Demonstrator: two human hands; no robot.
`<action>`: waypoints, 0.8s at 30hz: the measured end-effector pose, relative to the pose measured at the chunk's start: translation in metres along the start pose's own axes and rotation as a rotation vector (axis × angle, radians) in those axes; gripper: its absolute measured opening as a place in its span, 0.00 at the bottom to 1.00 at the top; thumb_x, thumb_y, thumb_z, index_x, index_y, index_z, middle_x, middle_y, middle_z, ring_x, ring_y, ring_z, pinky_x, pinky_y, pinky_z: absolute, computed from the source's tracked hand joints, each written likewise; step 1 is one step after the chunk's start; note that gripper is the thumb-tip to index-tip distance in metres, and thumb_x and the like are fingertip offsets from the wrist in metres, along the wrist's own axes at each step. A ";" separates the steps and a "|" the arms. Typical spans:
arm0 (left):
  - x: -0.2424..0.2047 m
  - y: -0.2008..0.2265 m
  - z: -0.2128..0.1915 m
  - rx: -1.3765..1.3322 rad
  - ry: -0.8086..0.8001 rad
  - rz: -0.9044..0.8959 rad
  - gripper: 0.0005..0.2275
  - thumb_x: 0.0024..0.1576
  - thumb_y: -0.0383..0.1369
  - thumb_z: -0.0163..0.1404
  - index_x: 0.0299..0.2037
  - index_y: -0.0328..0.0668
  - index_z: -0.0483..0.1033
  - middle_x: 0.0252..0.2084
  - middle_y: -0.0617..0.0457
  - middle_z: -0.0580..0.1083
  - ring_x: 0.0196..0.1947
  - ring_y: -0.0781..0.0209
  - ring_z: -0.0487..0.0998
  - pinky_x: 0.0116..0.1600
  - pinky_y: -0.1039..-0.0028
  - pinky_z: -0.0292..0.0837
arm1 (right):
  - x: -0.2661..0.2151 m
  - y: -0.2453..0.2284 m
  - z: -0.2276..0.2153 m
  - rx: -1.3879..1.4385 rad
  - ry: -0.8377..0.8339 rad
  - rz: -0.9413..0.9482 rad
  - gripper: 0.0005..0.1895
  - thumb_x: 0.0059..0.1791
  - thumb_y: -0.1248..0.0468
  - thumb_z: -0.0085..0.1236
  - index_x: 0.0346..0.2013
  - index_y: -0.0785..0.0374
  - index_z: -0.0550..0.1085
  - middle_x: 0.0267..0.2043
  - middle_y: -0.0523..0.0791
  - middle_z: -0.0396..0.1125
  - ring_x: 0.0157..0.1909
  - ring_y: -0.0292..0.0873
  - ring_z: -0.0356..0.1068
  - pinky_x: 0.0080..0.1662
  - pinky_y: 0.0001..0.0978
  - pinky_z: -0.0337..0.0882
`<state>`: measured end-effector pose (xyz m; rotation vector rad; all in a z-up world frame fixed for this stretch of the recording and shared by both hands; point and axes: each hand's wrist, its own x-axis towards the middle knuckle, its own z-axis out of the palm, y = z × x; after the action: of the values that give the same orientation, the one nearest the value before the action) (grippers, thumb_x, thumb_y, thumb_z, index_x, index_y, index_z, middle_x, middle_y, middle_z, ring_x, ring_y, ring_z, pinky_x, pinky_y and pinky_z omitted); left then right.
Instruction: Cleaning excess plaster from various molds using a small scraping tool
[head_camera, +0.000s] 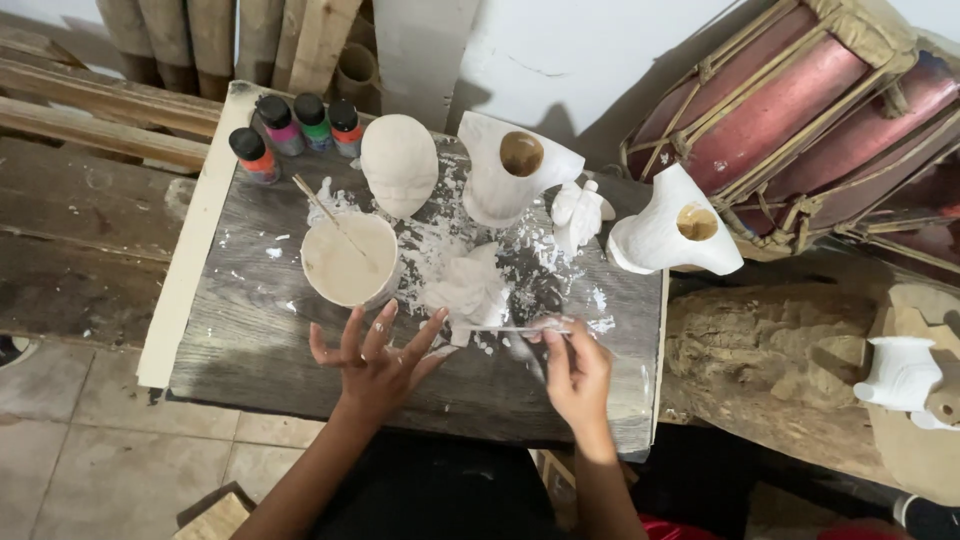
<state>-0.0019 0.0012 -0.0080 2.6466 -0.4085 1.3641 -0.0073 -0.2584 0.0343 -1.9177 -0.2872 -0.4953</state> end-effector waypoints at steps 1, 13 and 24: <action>0.001 0.000 0.000 0.002 0.000 -0.003 0.21 0.65 0.60 0.35 0.65 0.83 0.70 0.66 0.48 0.61 0.67 0.39 0.56 0.60 0.26 0.36 | 0.004 -0.007 0.002 0.000 -0.004 -0.001 0.09 0.54 0.74 0.50 0.33 0.70 0.77 0.27 0.51 0.75 0.32 0.49 0.76 0.45 0.41 0.75; -0.007 -0.001 -0.013 0.001 -0.099 -0.048 0.21 0.64 0.67 0.43 0.62 0.83 0.75 0.67 0.55 0.59 0.67 0.48 0.58 0.68 0.33 0.42 | 0.030 -0.074 0.012 -0.197 -0.272 -0.216 0.10 0.54 0.75 0.40 0.42 0.73 0.73 0.41 0.53 0.71 0.43 0.53 0.72 0.49 0.42 0.72; -0.012 -0.003 0.000 0.023 -0.102 -0.028 0.24 0.61 0.72 0.44 0.65 0.87 0.71 0.69 0.57 0.57 0.70 0.51 0.56 0.68 0.34 0.42 | 0.007 -0.043 0.001 -0.236 -0.226 -0.138 0.10 0.53 0.76 0.45 0.45 0.69 0.74 0.39 0.49 0.73 0.38 0.44 0.73 0.42 0.32 0.76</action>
<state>-0.0081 0.0059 -0.0177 2.7380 -0.3673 1.2372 -0.0190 -0.2412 0.0728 -2.1986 -0.5298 -0.4177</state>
